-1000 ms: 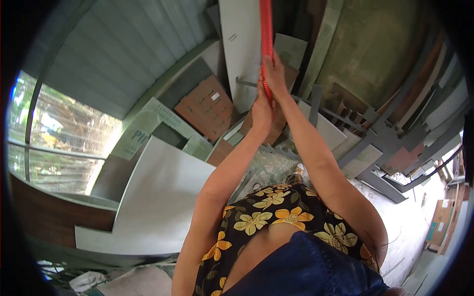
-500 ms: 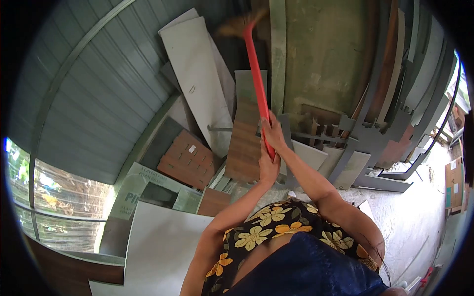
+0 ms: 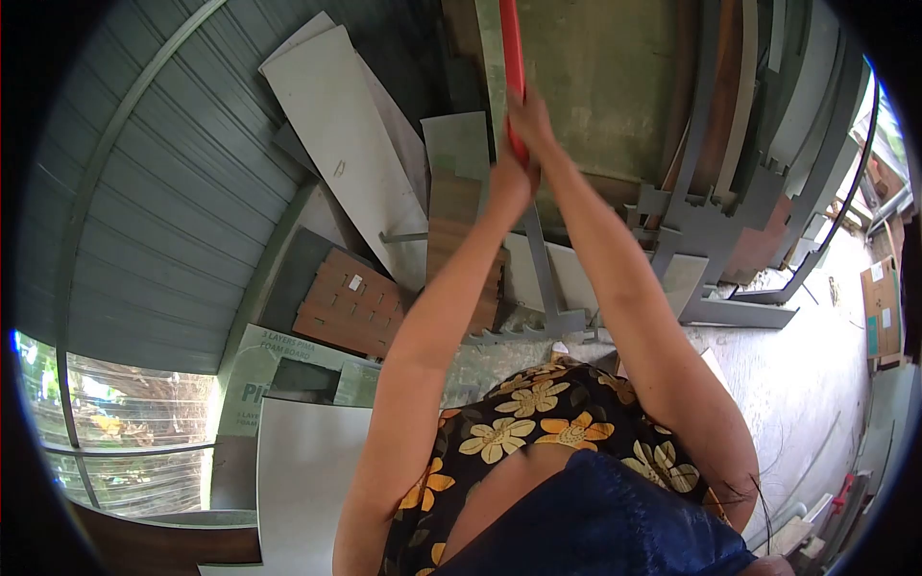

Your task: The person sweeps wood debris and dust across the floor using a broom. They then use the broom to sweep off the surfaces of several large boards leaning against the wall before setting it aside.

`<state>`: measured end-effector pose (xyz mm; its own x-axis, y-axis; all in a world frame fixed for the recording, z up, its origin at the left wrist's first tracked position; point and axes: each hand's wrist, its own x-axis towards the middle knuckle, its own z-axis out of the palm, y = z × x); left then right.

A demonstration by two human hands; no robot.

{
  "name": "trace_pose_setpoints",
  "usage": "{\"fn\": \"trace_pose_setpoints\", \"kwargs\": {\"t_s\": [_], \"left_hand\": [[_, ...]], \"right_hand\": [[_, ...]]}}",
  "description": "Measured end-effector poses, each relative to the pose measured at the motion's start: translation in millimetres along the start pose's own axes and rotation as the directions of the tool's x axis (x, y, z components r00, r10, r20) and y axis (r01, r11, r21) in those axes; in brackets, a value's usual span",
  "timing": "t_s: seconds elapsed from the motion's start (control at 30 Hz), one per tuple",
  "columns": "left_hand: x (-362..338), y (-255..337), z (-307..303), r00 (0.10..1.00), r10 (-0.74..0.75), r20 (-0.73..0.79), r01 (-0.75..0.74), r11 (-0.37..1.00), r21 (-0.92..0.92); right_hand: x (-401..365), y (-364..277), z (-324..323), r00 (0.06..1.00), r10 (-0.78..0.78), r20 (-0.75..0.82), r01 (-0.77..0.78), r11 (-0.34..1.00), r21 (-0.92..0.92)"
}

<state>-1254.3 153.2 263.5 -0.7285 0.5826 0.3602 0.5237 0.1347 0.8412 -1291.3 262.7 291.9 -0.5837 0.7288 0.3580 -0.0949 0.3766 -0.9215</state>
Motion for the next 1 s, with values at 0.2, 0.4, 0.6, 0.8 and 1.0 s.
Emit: {"fn": "trace_pose_setpoints", "kwargs": {"t_s": [0.2,0.4,0.6,0.8,1.0], "left_hand": [[-255.7,-93.9,-0.8,0.820,-0.528,0.221,0.441,0.829,0.344],[-331.4,-84.3,-46.8,0.692,-0.660,0.291,0.572,0.748,0.335],[-355.0,-21.6,-84.1,0.818,-0.524,0.236,0.501,0.852,0.154],[-349.8,-28.2,-68.5,0.859,-0.453,0.239,0.412,0.889,0.202],[-316.5,-35.0,-29.8,0.649,-0.630,0.426,0.556,0.776,0.299]], "right_hand": [[-276.5,113.0,10.8,0.887,0.458,0.060,-0.456,0.889,-0.043],[-377.2,115.7,28.6,0.688,0.711,0.146,-0.720,0.694,0.015],[-393.0,40.3,14.0,0.794,0.574,0.202,-0.608,0.738,0.292],[-374.0,12.4,-2.8,0.888,0.446,0.113,-0.460,0.862,0.213],[-360.7,87.3,-26.8,0.750,0.654,0.096,-0.660,0.730,0.178]]}}
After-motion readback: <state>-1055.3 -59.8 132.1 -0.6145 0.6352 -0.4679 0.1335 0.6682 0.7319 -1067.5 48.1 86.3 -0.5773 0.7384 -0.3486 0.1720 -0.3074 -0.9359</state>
